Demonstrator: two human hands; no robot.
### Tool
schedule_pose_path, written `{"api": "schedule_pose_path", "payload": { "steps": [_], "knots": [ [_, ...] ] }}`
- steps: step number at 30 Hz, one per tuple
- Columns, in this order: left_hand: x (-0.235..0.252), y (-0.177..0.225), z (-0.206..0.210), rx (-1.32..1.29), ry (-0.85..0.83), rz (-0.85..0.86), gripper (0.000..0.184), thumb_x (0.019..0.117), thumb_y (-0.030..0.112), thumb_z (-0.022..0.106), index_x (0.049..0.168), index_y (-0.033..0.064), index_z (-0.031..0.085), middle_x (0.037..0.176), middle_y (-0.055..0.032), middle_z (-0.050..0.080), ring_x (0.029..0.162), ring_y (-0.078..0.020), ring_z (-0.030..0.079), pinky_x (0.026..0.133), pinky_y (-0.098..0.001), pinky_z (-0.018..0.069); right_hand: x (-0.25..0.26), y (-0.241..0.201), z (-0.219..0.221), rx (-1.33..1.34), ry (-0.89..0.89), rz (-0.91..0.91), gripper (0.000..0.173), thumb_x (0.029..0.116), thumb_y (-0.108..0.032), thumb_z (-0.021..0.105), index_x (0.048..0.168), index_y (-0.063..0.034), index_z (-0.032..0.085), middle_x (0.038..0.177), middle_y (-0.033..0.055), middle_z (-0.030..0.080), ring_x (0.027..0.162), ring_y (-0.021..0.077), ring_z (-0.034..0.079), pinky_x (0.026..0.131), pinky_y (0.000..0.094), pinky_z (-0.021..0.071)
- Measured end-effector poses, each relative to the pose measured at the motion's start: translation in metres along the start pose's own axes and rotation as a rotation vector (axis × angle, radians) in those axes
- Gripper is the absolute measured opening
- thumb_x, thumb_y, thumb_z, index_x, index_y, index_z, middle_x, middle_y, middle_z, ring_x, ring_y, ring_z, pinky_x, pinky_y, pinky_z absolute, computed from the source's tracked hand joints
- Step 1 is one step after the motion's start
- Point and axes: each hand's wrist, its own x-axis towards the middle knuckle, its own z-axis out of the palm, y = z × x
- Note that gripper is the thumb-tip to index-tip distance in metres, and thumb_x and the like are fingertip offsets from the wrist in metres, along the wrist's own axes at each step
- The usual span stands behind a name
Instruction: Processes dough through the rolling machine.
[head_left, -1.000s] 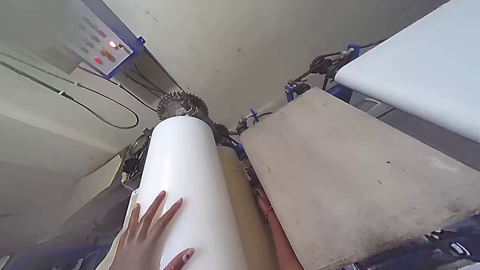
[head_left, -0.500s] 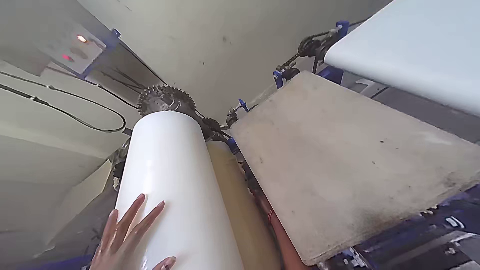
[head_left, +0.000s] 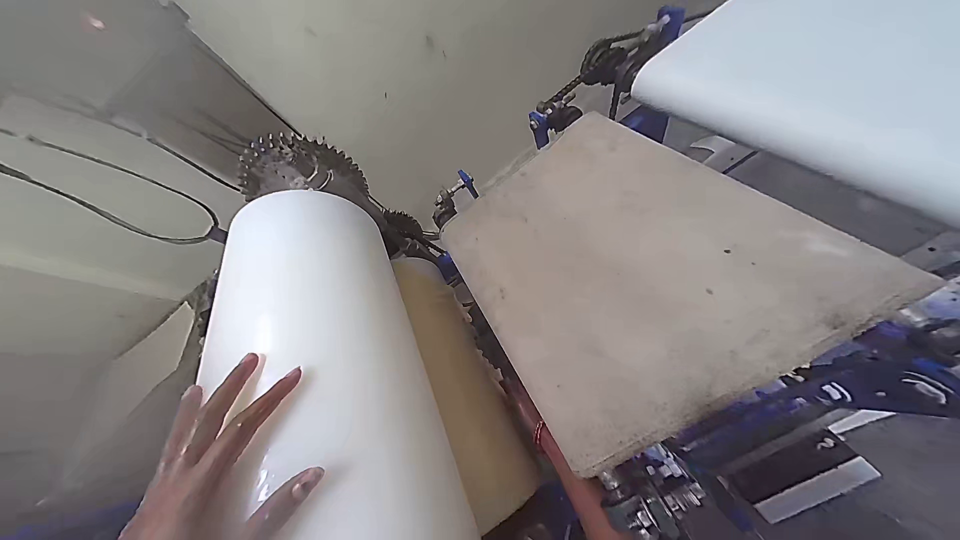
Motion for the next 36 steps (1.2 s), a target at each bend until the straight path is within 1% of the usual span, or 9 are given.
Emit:
{"api": "schedule_pose_path", "payload": {
  "steps": [5, 9, 16, 20, 24, 26, 28, 32, 36],
  "knots": [
    [0.001, 0.0, 0.001, 0.0, 0.007, -0.028, 0.084, 0.0881, 0.063, 0.062, 0.153, 0.0115, 0.046, 0.166, -0.0277, 0.018, 0.152, -0.0557, 0.007, 0.122, -0.0675, 0.0062, 0.015, 0.12, 0.03, 0.015, 0.0, -0.216, 0.045, 0.1083, -0.026, 0.045, 0.139, 0.005, 0.056, 0.139, 0.0221, 0.06, 0.132, 0.0231, 0.057, 0.112, 0.0311, 0.0437],
    [0.0, 0.002, 0.003, 0.008, 0.019, -0.068, 0.084, 0.0856, 0.065, 0.06, 0.152, 0.0158, 0.048, 0.167, -0.0233, 0.019, 0.152, -0.0555, 0.007, 0.121, -0.0681, 0.0066, 0.013, 0.069, 0.035, 0.28, -0.054, 0.047, 0.038, 0.1074, -0.011, 0.042, 0.134, 0.0137, 0.053, 0.137, 0.0297, 0.056, 0.129, 0.0302, 0.052, 0.112, 0.0389, 0.0387],
    [-0.002, -0.005, 0.007, 0.023, 0.052, -0.038, 0.086, 0.085, 0.073, 0.057, 0.152, 0.02, 0.05, 0.167, -0.0198, 0.023, 0.152, -0.0539, 0.011, 0.121, -0.0693, 0.0079, 0.01, 0.082, 0.028, 0.22, -0.052, 0.213, 0.054, 0.1108, -0.031, 0.041, 0.148, 0.0078, 0.044, 0.152, 0.0283, 0.045, 0.145, 0.0327, 0.042, 0.121, 0.0441, 0.0313],
    [0.001, -0.003, 0.007, 0.053, 0.066, -0.016, 0.086, 0.084, 0.076, 0.054, 0.151, 0.0224, 0.051, 0.167, -0.0193, 0.024, 0.151, -0.0561, 0.012, 0.119, -0.0721, 0.0087, -0.017, 0.04, 0.02, 0.121, -0.081, 0.164, 0.044, 0.1111, -0.017, 0.039, 0.139, 0.0148, 0.049, 0.14, 0.0336, 0.053, 0.133, 0.036, 0.052, 0.115, 0.0431, 0.0375],
    [-0.001, -0.001, 0.01, 0.056, 0.065, 0.009, 0.086, 0.0829, 0.081, 0.049, 0.149, 0.0265, 0.053, 0.166, -0.0116, 0.03, 0.151, -0.0556, 0.014, 0.114, -0.0777, 0.0127, -0.024, 0.04, 0.021, 0.259, -0.032, 0.131, 0.029, 0.1063, -0.012, 0.049, 0.121, 0.0112, 0.058, 0.105, 0.0176, 0.061, 0.092, 0.0161, 0.056, 0.084, 0.0309, 0.0476],
    [-0.002, 0.001, 0.01, 0.08, 0.049, 0.074, 0.086, 0.0839, 0.083, 0.047, 0.149, 0.0273, 0.054, 0.164, -0.0078, 0.036, 0.151, -0.0546, 0.015, 0.111, -0.0816, 0.0111, -0.019, 0.04, 0.024, 0.331, -0.025, 0.175, 0.04, 0.1071, -0.017, 0.05, 0.135, 0.0108, 0.051, 0.13, 0.0249, 0.058, 0.116, 0.0245, 0.058, 0.1, 0.0373, 0.0469],
    [-0.002, 0.005, 0.009, 0.121, 0.012, 0.184, 0.091, 0.0835, 0.086, 0.043, 0.15, 0.0248, 0.054, 0.161, -0.0063, 0.042, 0.151, -0.0519, 0.02, 0.11, -0.0835, 0.008, -0.009, 0.045, 0.027, 0.357, -0.143, 0.245, 0.058, 0.1106, -0.031, 0.041, 0.157, 0.0028, 0.03, 0.161, 0.024, 0.035, 0.149, 0.0307, 0.036, 0.122, 0.0452, 0.0292],
    [0.003, 0.02, 0.002, 0.179, -0.178, 0.363, 0.101, 0.0799, 0.089, 0.045, 0.151, 0.0169, 0.051, 0.159, -0.0079, 0.046, 0.151, -0.0485, 0.025, 0.112, -0.082, 0.0063, 0.003, 0.04, 0.036, 0.291, -0.241, 0.282, 0.06, 0.1121, -0.038, 0.033, 0.159, -0.0004, 0.029, 0.164, 0.0211, 0.031, 0.152, 0.0293, 0.03, 0.124, 0.0474, 0.0245],
    [0.01, 0.039, 0.008, 0.178, -0.376, 0.529, 0.07, 0.0915, 0.071, 0.052, 0.141, 0.023, 0.063, 0.153, -0.0071, 0.053, 0.149, -0.04, 0.036, 0.12, -0.0673, 0.0197, 0.008, 0.045, 0.044, 0.257, -0.149, 0.248, 0.062, 0.1112, -0.04, 0.035, 0.157, 0.0013, 0.031, 0.161, 0.0216, 0.037, 0.149, 0.0263, 0.037, 0.124, 0.0433, 0.0287]
  ]
}}
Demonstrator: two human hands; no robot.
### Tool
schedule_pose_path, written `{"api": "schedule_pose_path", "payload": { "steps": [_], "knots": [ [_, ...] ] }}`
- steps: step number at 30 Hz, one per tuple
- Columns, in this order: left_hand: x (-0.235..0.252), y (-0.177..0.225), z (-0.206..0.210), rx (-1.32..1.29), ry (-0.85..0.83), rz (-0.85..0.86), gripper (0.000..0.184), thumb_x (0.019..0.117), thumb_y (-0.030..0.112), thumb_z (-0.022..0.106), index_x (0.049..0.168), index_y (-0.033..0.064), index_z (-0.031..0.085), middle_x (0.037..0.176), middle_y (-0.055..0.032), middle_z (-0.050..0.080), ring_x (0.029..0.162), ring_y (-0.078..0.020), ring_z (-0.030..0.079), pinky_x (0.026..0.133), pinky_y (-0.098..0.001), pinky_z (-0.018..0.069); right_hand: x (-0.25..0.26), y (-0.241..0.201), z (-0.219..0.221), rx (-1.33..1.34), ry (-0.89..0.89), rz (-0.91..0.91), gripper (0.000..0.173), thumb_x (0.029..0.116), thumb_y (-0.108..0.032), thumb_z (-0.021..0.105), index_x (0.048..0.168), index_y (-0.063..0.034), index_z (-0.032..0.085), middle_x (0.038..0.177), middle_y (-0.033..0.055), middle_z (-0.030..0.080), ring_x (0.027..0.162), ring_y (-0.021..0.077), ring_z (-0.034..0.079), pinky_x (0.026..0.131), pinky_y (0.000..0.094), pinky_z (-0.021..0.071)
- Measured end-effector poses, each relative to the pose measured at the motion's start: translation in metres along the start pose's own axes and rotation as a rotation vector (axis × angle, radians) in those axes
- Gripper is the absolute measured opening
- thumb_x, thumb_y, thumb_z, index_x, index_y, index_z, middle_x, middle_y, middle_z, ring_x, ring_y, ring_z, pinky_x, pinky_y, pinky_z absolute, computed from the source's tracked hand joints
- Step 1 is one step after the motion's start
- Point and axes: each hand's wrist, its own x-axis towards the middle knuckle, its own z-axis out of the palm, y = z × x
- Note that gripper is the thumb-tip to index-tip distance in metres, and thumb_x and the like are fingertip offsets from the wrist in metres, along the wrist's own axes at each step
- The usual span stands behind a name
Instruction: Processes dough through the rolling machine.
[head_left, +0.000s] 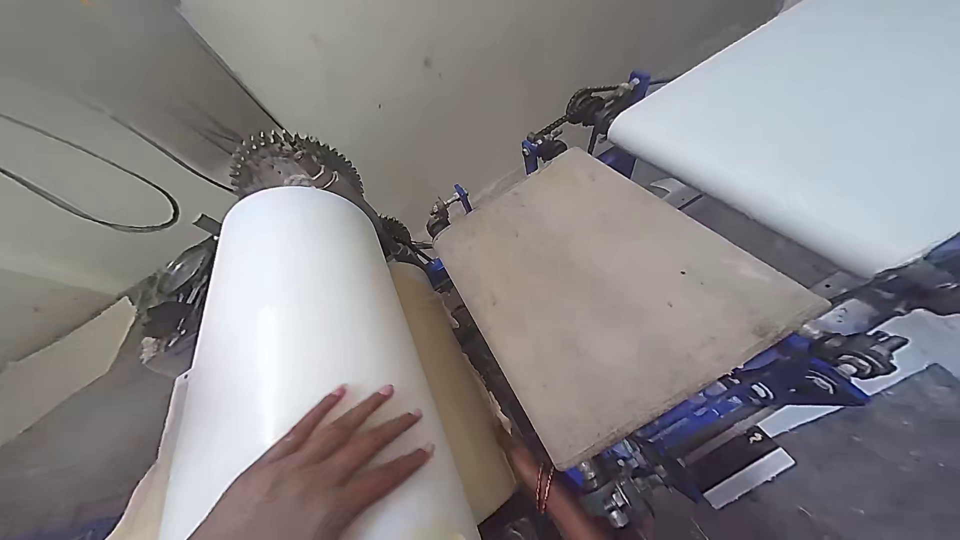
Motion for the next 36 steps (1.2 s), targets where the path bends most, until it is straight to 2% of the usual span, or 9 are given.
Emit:
{"api": "schedule_pose_path", "payload": {
  "steps": [8, 12, 14, 21, 25, 28, 31, 33, 36],
  "knots": [
    [0.021, 0.029, 0.006, -0.258, -0.104, 0.233, 0.029, 0.1043, 0.028, 0.056, 0.106, 0.0109, 0.079, 0.118, -0.0042, 0.076, 0.125, -0.0294, 0.065, 0.114, -0.0507, 0.0428, -0.028, -0.053, 0.017, 0.198, 0.188, -0.01, 0.069, 0.1107, -0.045, 0.032, 0.16, 0.003, 0.024, 0.167, 0.0245, 0.022, 0.156, 0.0317, 0.023, 0.127, 0.0464, 0.0208],
    [0.016, 0.045, 0.009, -0.188, 0.066, 0.251, 0.022, 0.1023, 0.015, 0.058, 0.091, 0.006, 0.075, 0.086, -0.0109, 0.07, 0.082, -0.0289, 0.066, 0.071, -0.0418, 0.0518, -0.041, -0.074, 0.026, 0.307, 0.123, -0.036, 0.067, 0.1111, -0.044, 0.029, 0.158, 0.003, 0.027, 0.165, 0.0234, 0.025, 0.154, 0.0286, 0.027, 0.125, 0.0441, 0.0239],
    [0.004, 0.054, 0.001, -0.013, 0.154, 0.202, 0.018, 0.1003, 0.006, 0.057, 0.096, 0.0045, 0.074, 0.083, -0.0128, 0.066, 0.076, -0.0304, 0.063, 0.065, -0.0417, 0.0508, -0.042, -0.079, 0.028, 0.337, 0.091, -0.053, 0.067, 0.1108, -0.046, 0.029, 0.159, 0.0016, 0.027, 0.167, 0.0214, 0.024, 0.156, 0.0265, 0.024, 0.127, 0.0433, 0.0212],
    [-0.138, -0.008, -0.021, 0.2, 0.414, -0.747, 0.037, 0.109, 0.021, 0.042, 0.124, -0.0003, 0.069, 0.115, -0.0306, 0.067, 0.104, -0.0487, 0.067, 0.091, -0.0617, 0.0523, -0.051, -0.115, 0.022, 0.662, -0.05, -0.169, 0.059, 0.1134, -0.033, 0.023, 0.161, 0.001, 0.017, 0.17, 0.0199, 0.011, 0.158, 0.0216, 0.011, 0.128, 0.0364, 0.0094],
    [-0.153, 0.0, -0.013, -0.411, 0.418, -1.122, 0.067, 0.1098, 0.047, 0.025, 0.16, 0.0018, 0.027, 0.166, -0.0233, 0.023, 0.155, -0.0345, 0.022, 0.126, -0.0482, 0.0191, -0.052, -0.137, 0.02, 0.823, -0.094, -0.118, 0.06, 0.1131, -0.038, 0.017, 0.162, -0.0022, 0.017, 0.17, 0.0173, 0.014, 0.157, 0.0204, 0.014, 0.128, 0.0371, 0.0119],
    [-0.175, -0.025, 0.018, -0.391, 0.676, -1.03, 0.073, 0.1102, 0.05, 0.021, 0.158, -0.0044, 0.025, 0.164, -0.0268, 0.026, 0.154, -0.0331, 0.026, 0.124, -0.0426, 0.0258, -0.049, -0.144, 0.017, 0.878, -0.082, -0.079, 0.061, 0.1129, -0.041, 0.016, 0.161, -0.0041, 0.019, 0.169, 0.0154, 0.018, 0.156, 0.0198, 0.019, 0.127, 0.0376, 0.0162],
    [-0.133, -0.002, -0.022, -0.557, 1.151, -1.182, 0.057, 0.1084, 0.044, 0.037, 0.151, 0.0074, 0.043, 0.158, -0.01, 0.043, 0.143, -0.0216, 0.044, 0.116, -0.043, 0.037, -0.046, -0.148, 0.013, 0.906, -0.099, -0.056, 0.06, 0.113, -0.041, 0.017, 0.161, -0.0057, 0.022, 0.168, 0.0138, 0.022, 0.155, 0.0191, 0.022, 0.126, 0.0383, 0.0187],
    [-0.102, 0.042, -0.043, -0.594, 1.303, -0.961, 0.052, 0.1075, 0.046, 0.038, 0.145, 0.0104, 0.049, 0.148, -0.0039, 0.054, 0.132, -0.0187, 0.056, 0.109, -0.0391, 0.0481, -0.045, -0.149, 0.011, 0.903, -0.128, -0.049, 0.06, 0.1127, -0.042, 0.018, 0.161, -0.007, 0.022, 0.168, 0.0128, 0.021, 0.155, 0.019, 0.022, 0.126, 0.0389, 0.0183],
    [-0.036, 0.151, -0.035, -0.701, 1.215, -0.661, 0.061, 0.1014, 0.063, 0.042, 0.134, 0.0164, 0.062, 0.138, 0.0014, 0.065, 0.13, -0.0166, 0.059, 0.111, -0.0369, 0.0473, -0.043, -0.155, 0.01, 0.891, -0.163, -0.047, 0.06, 0.1128, -0.042, 0.02, 0.161, -0.0062, 0.021, 0.168, 0.0131, 0.021, 0.155, 0.0189, 0.022, 0.126, 0.0384, 0.0183]
  ]
}}
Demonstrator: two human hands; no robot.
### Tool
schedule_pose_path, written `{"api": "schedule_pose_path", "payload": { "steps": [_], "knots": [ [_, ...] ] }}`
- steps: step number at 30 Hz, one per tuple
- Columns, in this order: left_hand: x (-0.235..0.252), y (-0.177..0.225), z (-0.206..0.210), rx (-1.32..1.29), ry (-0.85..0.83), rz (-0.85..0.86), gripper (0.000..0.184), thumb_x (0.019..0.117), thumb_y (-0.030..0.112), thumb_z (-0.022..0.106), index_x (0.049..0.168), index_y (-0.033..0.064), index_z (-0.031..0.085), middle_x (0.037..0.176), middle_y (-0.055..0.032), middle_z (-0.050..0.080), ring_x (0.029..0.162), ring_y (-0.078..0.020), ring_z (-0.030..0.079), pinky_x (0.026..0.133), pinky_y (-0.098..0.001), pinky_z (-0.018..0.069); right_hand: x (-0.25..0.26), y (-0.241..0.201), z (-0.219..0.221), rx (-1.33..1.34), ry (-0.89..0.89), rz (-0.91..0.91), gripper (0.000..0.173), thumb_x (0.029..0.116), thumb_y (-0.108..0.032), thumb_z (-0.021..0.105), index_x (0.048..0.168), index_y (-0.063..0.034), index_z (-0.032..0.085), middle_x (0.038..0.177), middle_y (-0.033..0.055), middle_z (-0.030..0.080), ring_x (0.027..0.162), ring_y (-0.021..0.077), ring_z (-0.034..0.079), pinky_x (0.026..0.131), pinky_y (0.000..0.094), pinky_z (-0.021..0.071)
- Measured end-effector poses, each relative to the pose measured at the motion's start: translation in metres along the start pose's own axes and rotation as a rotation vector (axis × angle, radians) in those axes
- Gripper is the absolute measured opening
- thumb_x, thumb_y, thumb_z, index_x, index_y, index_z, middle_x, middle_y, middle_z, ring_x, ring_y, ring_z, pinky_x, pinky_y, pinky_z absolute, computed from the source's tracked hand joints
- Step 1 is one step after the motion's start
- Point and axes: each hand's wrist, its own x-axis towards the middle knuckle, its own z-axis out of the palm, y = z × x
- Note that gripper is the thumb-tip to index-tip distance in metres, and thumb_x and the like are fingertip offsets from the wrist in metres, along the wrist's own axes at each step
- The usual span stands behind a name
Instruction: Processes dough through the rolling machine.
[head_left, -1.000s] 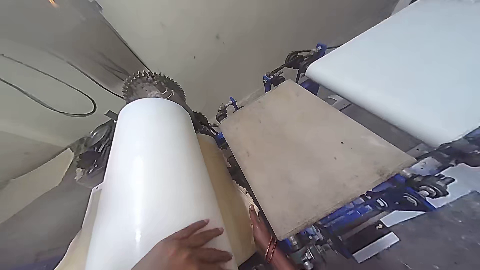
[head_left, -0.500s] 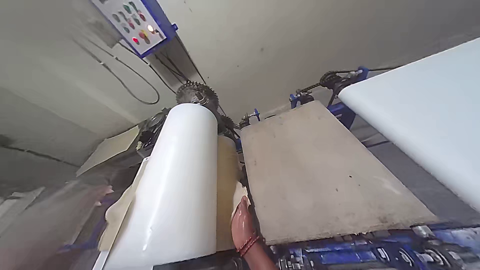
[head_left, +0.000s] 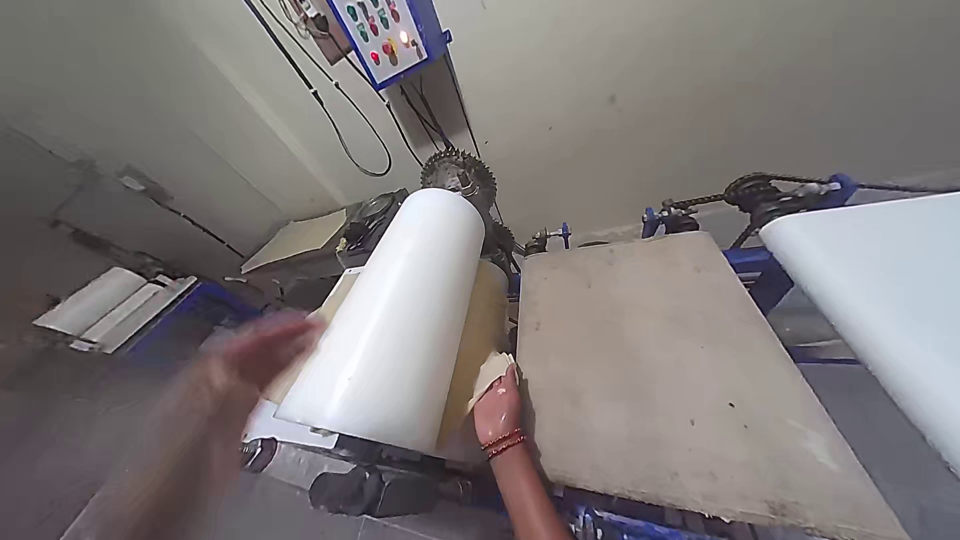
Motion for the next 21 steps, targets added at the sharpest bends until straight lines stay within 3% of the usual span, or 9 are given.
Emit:
{"api": "schedule_pose_path", "payload": {
  "steps": [3, 6, 9, 11, 13, 15, 17, 19, 21],
  "knots": [
    [-0.092, 0.001, 0.113, -0.18, -0.249, -0.024, 0.056, 0.1078, 0.052, 0.036, 0.133, 0.0118, 0.064, 0.144, -0.0045, 0.061, 0.146, -0.0171, 0.041, 0.124, -0.0416, 0.0283, 0.002, -0.008, 0.008, -0.044, -0.032, -0.002, 0.061, 0.1123, -0.042, 0.022, 0.161, -0.0057, 0.021, 0.168, 0.0146, 0.022, 0.154, 0.0201, 0.023, 0.126, 0.0394, 0.02],
    [-0.138, -0.067, 0.206, -0.599, 0.017, -0.52, 0.048, 0.1109, 0.027, 0.025, 0.123, -0.0067, 0.057, 0.126, -0.0098, 0.064, 0.122, -0.0137, 0.057, 0.108, -0.0357, 0.0455, 0.0, -0.016, 0.013, -0.058, -0.043, 0.047, 0.065, 0.111, -0.048, 0.024, 0.161, -0.0068, 0.023, 0.167, 0.0134, 0.026, 0.153, 0.0207, 0.026, 0.125, 0.0418, 0.0226],
    [-0.129, -0.141, 0.247, -0.989, 0.31, -0.93, 0.074, 0.1086, 0.053, 0.008, 0.141, -0.0061, 0.038, 0.127, -0.0141, 0.06, 0.109, -0.0186, 0.063, 0.096, -0.0367, 0.0514, -0.001, -0.024, 0.014, -0.009, -0.03, 0.119, 0.069, 0.1088, -0.056, 0.024, 0.161, -0.0097, 0.023, 0.166, 0.011, 0.028, 0.152, 0.0204, 0.028, 0.123, 0.0441, 0.0248],
    [-0.119, -0.177, 0.255, -1.276, 0.416, -0.764, 0.087, 0.098, 0.074, 0.028, 0.143, 0.0003, 0.043, 0.132, -0.0114, 0.064, 0.118, -0.02, 0.064, 0.1, -0.0378, 0.0517, -0.002, -0.029, 0.013, -0.015, -0.026, 0.144, 0.071, 0.1074, -0.059, 0.024, 0.16, -0.0114, 0.026, 0.163, 0.0115, 0.032, 0.15, 0.0232, 0.032, 0.119, 0.0493, 0.0288],
    [-0.1, -0.193, 0.257, -1.409, 0.512, -0.549, 0.076, 0.0937, 0.069, 0.052, 0.133, 0.004, 0.058, 0.125, -0.0075, 0.07, 0.119, -0.0191, 0.065, 0.103, -0.0393, 0.0519, -0.007, -0.033, 0.01, -0.109, -0.05, 0.14, 0.068, 0.1076, -0.058, 0.024, 0.158, -0.013, 0.03, 0.161, 0.0107, 0.037, 0.147, 0.0235, 0.036, 0.118, 0.0511, 0.0318],
    [-0.079, -0.192, 0.259, -1.464, 0.619, -0.485, 0.054, 0.1059, 0.052, 0.038, 0.132, 0.0077, 0.055, 0.124, -0.0058, 0.068, 0.119, -0.0172, 0.063, 0.103, -0.0391, 0.0519, -0.016, -0.036, 0.003, -0.413, -0.119, 0.09, 0.058, 0.1114, -0.042, 0.029, 0.157, -0.0076, 0.032, 0.159, 0.0144, 0.04, 0.146, 0.0249, 0.039, 0.118, 0.0489, 0.0348],
    [-0.064, -0.185, 0.26, -1.491, 0.725, -0.539, 0.043, 0.1091, 0.037, 0.03, 0.13, 0.0079, 0.054, 0.119, -0.0061, 0.068, 0.115, -0.0161, 0.065, 0.1, -0.0382, 0.0545, -0.02, -0.04, -0.01, -1.001, -0.224, -0.044, 0.057, 0.1058, -0.033, 0.052, 0.148, 0.0036, 0.042, 0.148, 0.0186, 0.052, 0.137, 0.0237, 0.051, 0.114, 0.0409, 0.0432],
    [-0.057, -0.173, 0.262, -1.323, 0.791, -0.674, 0.033, 0.1087, 0.018, 0.029, 0.129, 0.0026, 0.05, 0.111, -0.006, 0.063, 0.103, -0.011, 0.064, 0.091, -0.0304, 0.0546, -0.014, -0.054, -0.018, -1.687, -0.44, -0.107, 0.085, 0.0953, -0.059, 0.058, 0.15, 0.0045, 0.044, 0.161, 0.0174, 0.039, 0.15, 0.0275, 0.036, 0.123, 0.043, 0.0305],
    [-0.059, -0.178, 0.265, -1.261, 0.794, -0.801, 0.035, 0.1105, 0.021, 0.028, 0.135, 0.0037, 0.046, 0.114, -0.0072, 0.06, 0.102, -0.0115, 0.061, 0.087, -0.0313, 0.0538, -0.012, -0.067, -0.004, -2.191, -0.616, -0.011, 0.101, 0.0927, -0.074, 0.049, 0.155, 0.0039, 0.036, 0.166, 0.0219, 0.026, 0.155, 0.0387, 0.021, 0.126, 0.0506, 0.0199]
  ]
}}
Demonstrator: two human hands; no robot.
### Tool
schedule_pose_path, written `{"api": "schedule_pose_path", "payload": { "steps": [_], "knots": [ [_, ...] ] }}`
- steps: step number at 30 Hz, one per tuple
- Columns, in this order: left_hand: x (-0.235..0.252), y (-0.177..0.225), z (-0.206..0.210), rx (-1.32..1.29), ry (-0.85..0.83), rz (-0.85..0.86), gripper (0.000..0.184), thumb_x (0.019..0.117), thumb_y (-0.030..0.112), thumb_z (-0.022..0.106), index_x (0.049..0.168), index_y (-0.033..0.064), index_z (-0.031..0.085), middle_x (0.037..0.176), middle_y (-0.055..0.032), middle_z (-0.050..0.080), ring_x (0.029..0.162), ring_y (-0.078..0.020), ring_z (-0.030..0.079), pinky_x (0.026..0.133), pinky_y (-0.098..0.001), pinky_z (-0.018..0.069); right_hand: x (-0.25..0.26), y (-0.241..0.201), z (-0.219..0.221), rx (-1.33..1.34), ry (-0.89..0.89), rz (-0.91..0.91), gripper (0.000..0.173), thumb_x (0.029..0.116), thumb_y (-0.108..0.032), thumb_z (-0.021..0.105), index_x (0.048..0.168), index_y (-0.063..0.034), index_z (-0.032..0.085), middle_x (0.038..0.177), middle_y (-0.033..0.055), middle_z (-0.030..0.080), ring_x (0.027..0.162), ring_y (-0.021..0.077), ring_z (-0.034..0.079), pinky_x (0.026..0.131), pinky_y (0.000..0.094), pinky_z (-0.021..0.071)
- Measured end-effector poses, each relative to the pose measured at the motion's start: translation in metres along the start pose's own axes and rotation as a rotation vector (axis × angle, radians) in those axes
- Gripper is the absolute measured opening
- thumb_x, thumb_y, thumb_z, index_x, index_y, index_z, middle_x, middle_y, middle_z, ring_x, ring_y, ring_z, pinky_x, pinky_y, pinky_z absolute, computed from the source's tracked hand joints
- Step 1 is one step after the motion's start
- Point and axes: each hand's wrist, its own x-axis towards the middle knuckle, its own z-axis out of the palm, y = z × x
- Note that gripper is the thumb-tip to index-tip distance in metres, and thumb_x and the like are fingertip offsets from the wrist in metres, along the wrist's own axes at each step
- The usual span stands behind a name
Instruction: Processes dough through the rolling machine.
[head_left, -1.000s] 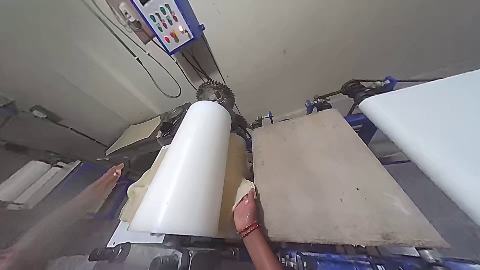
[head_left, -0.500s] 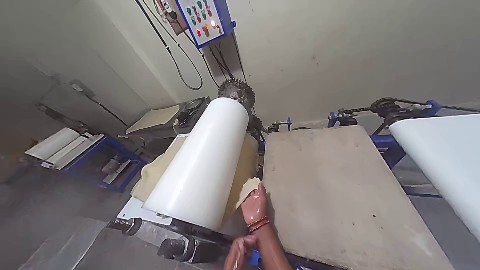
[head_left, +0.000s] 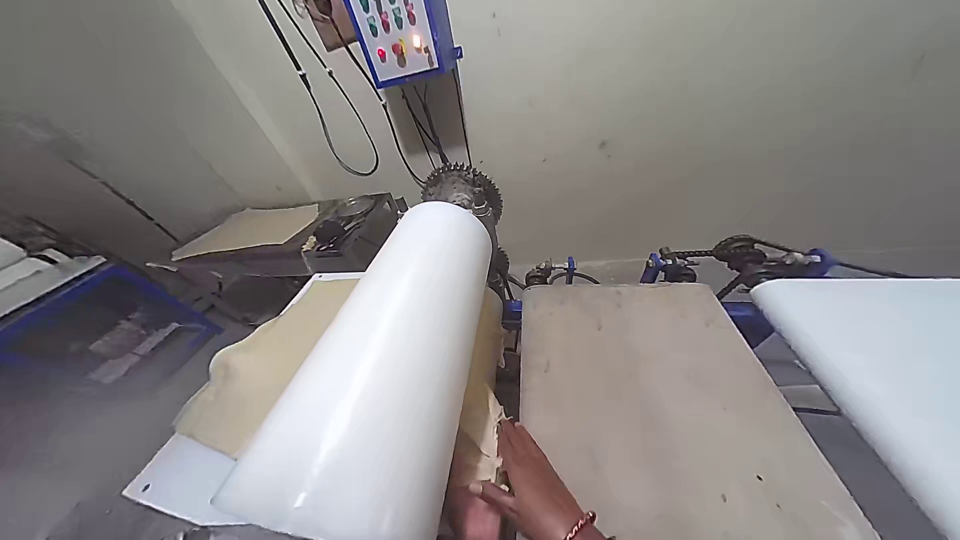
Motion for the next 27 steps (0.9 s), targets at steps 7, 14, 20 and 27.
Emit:
{"api": "schedule_pose_path", "payload": {
  "steps": [7, 14, 20, 27],
  "knots": [
    [0.007, 0.001, 0.01, -0.238, -0.052, -0.168, 0.041, 0.1108, 0.027, 0.023, 0.129, 0.0026, 0.049, 0.115, -0.0108, 0.063, 0.108, -0.0182, 0.063, 0.094, -0.0353, 0.0536, 0.102, -0.001, -0.031, 0.18, 0.186, 0.179, 0.042, 0.1092, -0.024, 0.043, 0.138, 0.0038, 0.056, 0.139, 0.0252, 0.057, 0.13, 0.036, 0.056, 0.111, 0.049, 0.0435],
    [0.003, 0.007, 0.012, -0.178, 0.055, -0.218, 0.04, 0.1122, 0.03, 0.024, 0.132, 0.0051, 0.048, 0.119, -0.0096, 0.062, 0.11, -0.0168, 0.062, 0.091, -0.0348, 0.0546, 0.2, 0.024, 0.003, 1.0, 0.4, 0.635, 0.045, 0.1121, -0.023, 0.038, 0.14, 0.0107, 0.048, 0.142, 0.0301, 0.05, 0.13, 0.037, 0.05, 0.108, 0.0517, 0.0402],
    [0.003, 0.002, 0.014, -0.098, 0.056, -0.227, 0.039, 0.112, 0.033, 0.025, 0.122, 0.0096, 0.054, 0.106, -0.0047, 0.07, 0.098, -0.0118, 0.069, 0.079, -0.0297, 0.0594, 0.206, 0.031, 0.011, 1.036, 0.458, 0.686, 0.034, 0.1056, -0.009, 0.049, 0.133, 0.0108, 0.053, 0.133, 0.0283, 0.055, 0.122, 0.0346, 0.055, 0.102, 0.049, 0.0449],
    [0.012, -0.004, 0.008, -0.107, 0.046, -0.218, 0.042, 0.1121, 0.036, 0.029, 0.137, 0.0076, 0.048, 0.122, -0.0093, 0.064, 0.112, -0.0161, 0.064, 0.09, -0.0342, 0.0562, 0.207, 0.032, 0.012, 0.961, 0.413, 0.691, 0.032, 0.106, -0.011, 0.048, 0.13, 0.0101, 0.053, 0.126, 0.0269, 0.057, 0.113, 0.0334, 0.057, 0.096, 0.0483, 0.0469]
  ]
}}
